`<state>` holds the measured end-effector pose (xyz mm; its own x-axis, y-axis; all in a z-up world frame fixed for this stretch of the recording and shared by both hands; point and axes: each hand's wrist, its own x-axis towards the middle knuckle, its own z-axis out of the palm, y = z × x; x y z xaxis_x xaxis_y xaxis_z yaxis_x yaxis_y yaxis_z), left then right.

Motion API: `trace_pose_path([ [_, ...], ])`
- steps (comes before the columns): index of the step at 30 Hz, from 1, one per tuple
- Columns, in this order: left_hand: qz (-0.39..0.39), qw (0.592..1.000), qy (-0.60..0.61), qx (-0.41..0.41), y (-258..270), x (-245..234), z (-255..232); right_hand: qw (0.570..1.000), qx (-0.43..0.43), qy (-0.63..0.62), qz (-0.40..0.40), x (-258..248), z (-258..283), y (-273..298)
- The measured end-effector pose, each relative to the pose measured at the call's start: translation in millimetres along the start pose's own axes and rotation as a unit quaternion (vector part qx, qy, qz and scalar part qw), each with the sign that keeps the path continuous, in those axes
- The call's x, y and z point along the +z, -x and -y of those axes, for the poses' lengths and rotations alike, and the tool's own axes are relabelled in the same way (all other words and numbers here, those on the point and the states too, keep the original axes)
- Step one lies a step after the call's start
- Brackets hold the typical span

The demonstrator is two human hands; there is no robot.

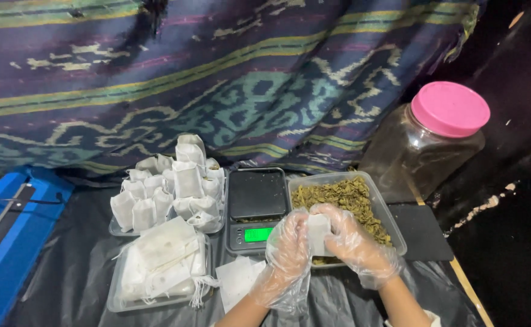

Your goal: Filling small white filter bags with loose tea leaves using a small scoop and hands.

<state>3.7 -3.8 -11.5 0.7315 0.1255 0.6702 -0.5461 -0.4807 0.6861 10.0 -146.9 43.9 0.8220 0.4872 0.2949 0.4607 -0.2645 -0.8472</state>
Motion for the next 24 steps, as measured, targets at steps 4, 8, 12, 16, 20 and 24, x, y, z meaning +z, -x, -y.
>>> trace_pose_path([
  [4,-0.03,0.999,0.005,0.016,-5,-1,-10,1.0,0.014,-0.009,-0.004,-2,-6,1],
  [8,-0.036,0.999,-0.021,0.021,-3,-2,-9,0.999,0.042,-0.033,-0.008,0,-10,3],
  [12,-0.041,0.998,-0.032,0.026,-2,2,-5,0.998,0.054,-0.009,-0.008,0,-10,1],
  [16,0.032,0.999,-0.021,-0.011,-1,2,5,0.999,0.027,-0.036,0.004,3,8,0],
  [20,0.034,0.998,0.034,0.027,-6,-10,0,0.989,0.126,-0.051,-0.049,14,32,-4],
  [24,0.046,0.994,0.096,0.027,-10,-21,-3,0.957,0.253,-0.097,-0.103,28,56,-5],
])
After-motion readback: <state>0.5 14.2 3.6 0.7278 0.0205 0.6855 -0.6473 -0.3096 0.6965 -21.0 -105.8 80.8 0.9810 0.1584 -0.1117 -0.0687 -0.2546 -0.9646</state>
